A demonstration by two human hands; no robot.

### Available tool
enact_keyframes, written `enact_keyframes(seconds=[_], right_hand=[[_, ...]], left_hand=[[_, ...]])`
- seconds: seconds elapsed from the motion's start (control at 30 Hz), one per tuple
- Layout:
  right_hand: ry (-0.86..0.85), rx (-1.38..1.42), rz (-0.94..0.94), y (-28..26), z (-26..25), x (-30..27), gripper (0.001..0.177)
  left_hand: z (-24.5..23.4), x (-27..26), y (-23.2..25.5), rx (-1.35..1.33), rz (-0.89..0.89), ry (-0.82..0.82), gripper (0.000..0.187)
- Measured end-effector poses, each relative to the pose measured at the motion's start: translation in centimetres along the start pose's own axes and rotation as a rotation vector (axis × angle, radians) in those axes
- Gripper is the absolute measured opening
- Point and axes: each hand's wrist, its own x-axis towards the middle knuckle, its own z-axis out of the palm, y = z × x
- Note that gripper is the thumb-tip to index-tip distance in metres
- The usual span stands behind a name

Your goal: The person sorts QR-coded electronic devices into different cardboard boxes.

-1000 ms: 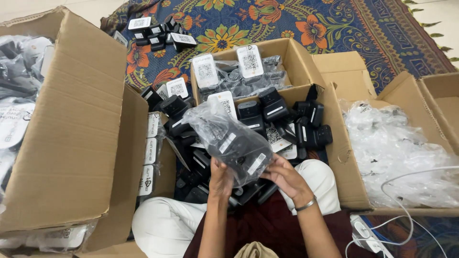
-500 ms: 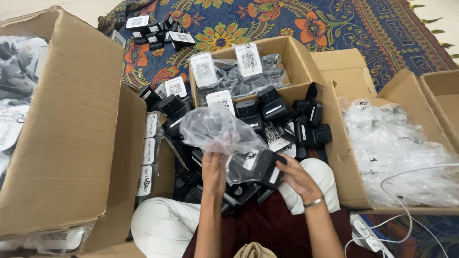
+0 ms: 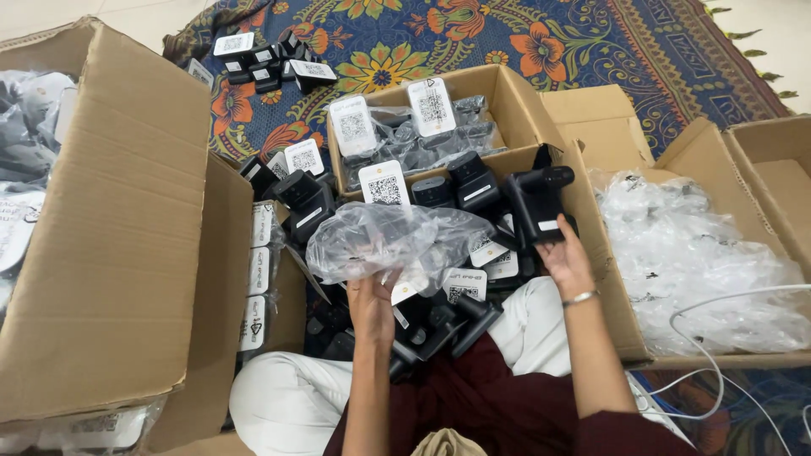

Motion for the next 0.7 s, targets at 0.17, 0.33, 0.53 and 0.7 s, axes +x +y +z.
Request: enact_keyframes(seconds=[0.17,0.33,0.53,0.7], right_hand=[[-0.021,0.165,0.134,2.3,-2.5,9.7,0.032],[-0.023,0.355,0.219,3.9,-1.1,6.2,0.040],[-0.226,-0.053,-0.063,2.5,8.1,-12.8,0.068],[-0.562,-0.392,-0.313,0.1,11.7,-19.5,0.094]], left_hand=[[1.9,-1.2,-0.1,0.033,-0.050,0.026,0.030],[3.4,-1.2,-0.5,0.107,-0.078,-0.020,0.028],[3.1,0.1,-5.8,0.220,-0.098,-0.058,0.021],[2.4,-0.4,-12.4,1.327,0.557,-0.295,0.033]])
